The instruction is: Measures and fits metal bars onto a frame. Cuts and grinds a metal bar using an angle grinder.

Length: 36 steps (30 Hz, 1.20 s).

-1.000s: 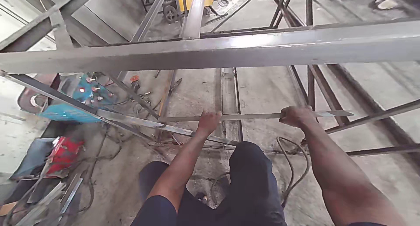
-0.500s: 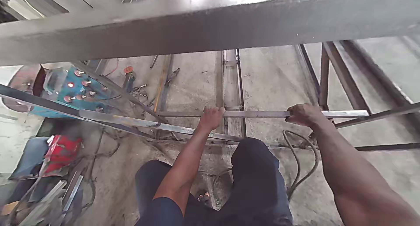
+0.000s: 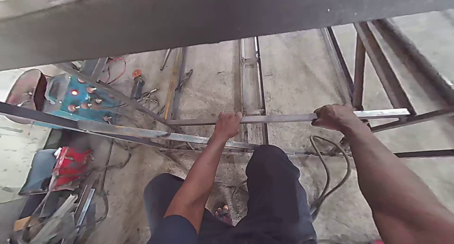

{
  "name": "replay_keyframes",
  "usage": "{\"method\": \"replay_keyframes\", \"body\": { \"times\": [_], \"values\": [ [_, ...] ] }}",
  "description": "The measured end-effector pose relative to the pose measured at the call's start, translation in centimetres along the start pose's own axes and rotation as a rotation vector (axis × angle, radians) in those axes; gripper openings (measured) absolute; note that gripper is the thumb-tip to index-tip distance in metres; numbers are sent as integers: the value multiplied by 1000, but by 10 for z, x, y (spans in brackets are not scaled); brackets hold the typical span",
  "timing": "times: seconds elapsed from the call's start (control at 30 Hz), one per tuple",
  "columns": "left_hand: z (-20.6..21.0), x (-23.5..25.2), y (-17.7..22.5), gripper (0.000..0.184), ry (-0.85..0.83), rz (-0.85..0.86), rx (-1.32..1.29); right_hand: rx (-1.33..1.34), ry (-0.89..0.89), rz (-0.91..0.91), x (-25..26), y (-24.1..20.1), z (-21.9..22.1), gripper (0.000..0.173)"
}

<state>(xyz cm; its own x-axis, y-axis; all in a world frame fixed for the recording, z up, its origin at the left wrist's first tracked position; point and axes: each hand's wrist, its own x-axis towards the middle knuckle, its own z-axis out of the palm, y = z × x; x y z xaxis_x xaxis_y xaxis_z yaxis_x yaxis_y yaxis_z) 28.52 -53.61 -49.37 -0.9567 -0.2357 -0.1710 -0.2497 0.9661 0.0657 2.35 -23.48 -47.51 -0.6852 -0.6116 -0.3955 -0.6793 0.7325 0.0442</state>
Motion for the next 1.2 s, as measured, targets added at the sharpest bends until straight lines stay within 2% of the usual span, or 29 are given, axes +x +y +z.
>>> {"method": "replay_keyframes", "body": {
  "times": [0.57,0.83,1.2],
  "values": [
    [0,1,0,32,-23,-28,-9,-1,-7,9,5,-2,-3,28],
    [2,1,-1,27,5,-12,-17,36,3,-9,5,2,-2,29],
    [4,4,-2,29,40,1,-31,11,9,4,3,3,-2,27]
  ]
}}
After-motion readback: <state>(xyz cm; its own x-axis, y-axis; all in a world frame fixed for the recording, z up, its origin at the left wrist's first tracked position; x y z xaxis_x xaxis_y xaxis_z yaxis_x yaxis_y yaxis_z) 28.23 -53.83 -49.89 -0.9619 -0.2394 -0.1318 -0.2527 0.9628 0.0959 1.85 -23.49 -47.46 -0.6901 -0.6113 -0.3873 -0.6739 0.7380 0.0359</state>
